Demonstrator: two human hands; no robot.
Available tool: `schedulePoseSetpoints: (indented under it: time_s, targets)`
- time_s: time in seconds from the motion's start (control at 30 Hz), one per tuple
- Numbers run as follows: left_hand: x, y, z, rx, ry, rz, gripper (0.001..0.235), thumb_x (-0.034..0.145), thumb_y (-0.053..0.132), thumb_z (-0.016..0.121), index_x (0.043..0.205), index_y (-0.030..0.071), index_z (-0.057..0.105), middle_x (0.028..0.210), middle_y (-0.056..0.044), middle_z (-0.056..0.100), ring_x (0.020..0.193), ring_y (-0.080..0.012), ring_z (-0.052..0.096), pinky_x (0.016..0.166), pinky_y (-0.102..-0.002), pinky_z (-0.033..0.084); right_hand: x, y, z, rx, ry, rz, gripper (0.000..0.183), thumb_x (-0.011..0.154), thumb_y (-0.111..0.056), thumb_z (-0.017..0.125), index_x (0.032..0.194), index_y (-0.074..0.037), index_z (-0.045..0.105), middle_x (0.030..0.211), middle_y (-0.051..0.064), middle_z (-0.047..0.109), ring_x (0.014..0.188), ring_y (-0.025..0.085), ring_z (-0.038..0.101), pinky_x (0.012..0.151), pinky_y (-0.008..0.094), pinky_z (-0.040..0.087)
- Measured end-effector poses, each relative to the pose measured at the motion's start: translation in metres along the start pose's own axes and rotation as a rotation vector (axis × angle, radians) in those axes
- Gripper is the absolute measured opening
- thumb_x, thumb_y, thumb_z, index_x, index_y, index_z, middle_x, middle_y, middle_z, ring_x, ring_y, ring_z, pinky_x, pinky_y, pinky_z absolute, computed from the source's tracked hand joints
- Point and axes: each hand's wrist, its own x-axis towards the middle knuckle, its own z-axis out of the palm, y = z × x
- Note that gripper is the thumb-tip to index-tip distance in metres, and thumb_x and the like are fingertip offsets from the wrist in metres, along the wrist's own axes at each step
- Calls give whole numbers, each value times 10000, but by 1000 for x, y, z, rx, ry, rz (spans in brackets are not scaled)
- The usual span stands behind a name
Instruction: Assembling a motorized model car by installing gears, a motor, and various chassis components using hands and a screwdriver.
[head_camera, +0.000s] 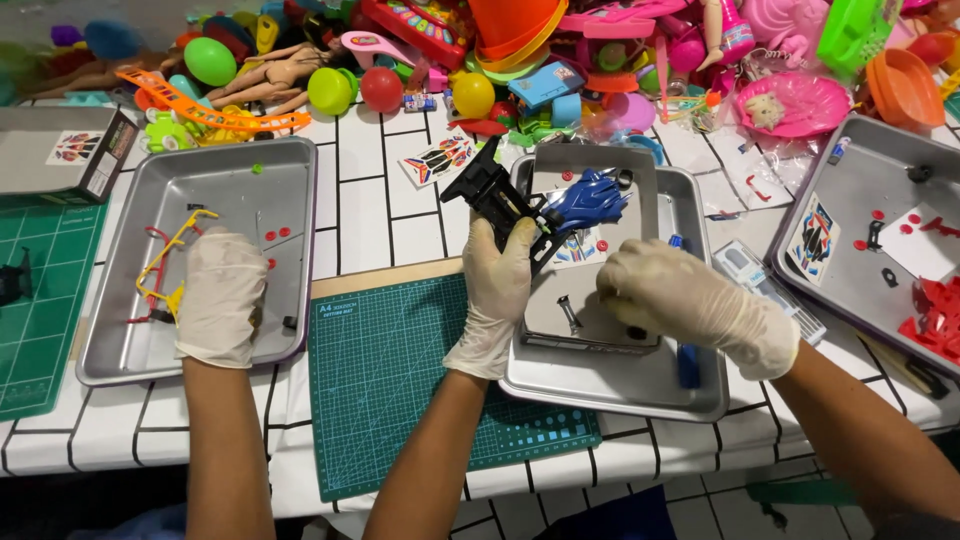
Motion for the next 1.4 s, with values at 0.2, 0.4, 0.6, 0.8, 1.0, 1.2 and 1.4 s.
schedulePoseSetpoints:
  time_s: [0.2,0.4,0.6,0.8,1.0,1.2,1.4]
  targets:
    - [3,-12,-3,30,-47,-1,283,863,191,750,1035,-12,653,994,-226,712,951,-332,696,792,-457,567,16,-14,-64,706,117,187,105,881,-120,706,979,-96,736,849,133,763,829,267,699,780,439,564]
    - [5,-24,-2,65,-54,17,274,847,160,766,1022,-26,664,966,-255,709,945,-358,704,766,-473,568,36,0,-55,918,492,5,85,857,-49,810,914,-87,760,780,69,715,745,199,663,748,346,560]
    - [9,-38,-5,4,-94,53,200,927,161,679,1041,-3,670,954,-200,716,944,-296,686,830,-467,565,56,-18,-79,639,857,-254,187,875,62,817,972,-80,743,864,61,701,797,230,677,730,324,554]
    - [4,8,-4,-49,-119,75,174,972,184,621,1071,57,688,970,-143,714,998,-244,687,856,-421,569,88,-18,-68,331,1016,-320,221,867,30,835,1000,-107,724,954,37,702,880,261,646,805,364,553]
    - [-3,44,-4,-12,-178,131,172,946,125,573,1011,8,681,898,-183,704,938,-289,690,844,-455,572,94,-26,-64,153,1062,-305,279,813,34,852,982,-95,672,930,63,643,878,301,612,780,412,525]
    - [2,12,-2,-48,-196,138,198,985,138,547,1032,0,682,927,-206,715,954,-294,699,842,-464,572,93,-38,-59,140,1081,-261,232,863,-8,842,976,-106,665,911,42,626,863,286,607,764,398,486]
    - [-1,26,-3,-64,-203,189,241,1026,166,520,1059,-2,689,920,-200,721,940,-275,706,843,-454,579,93,-41,-62,8,1128,-262,231,864,26,821,962,-87,645,889,68,605,833,302,600,723,404,470]
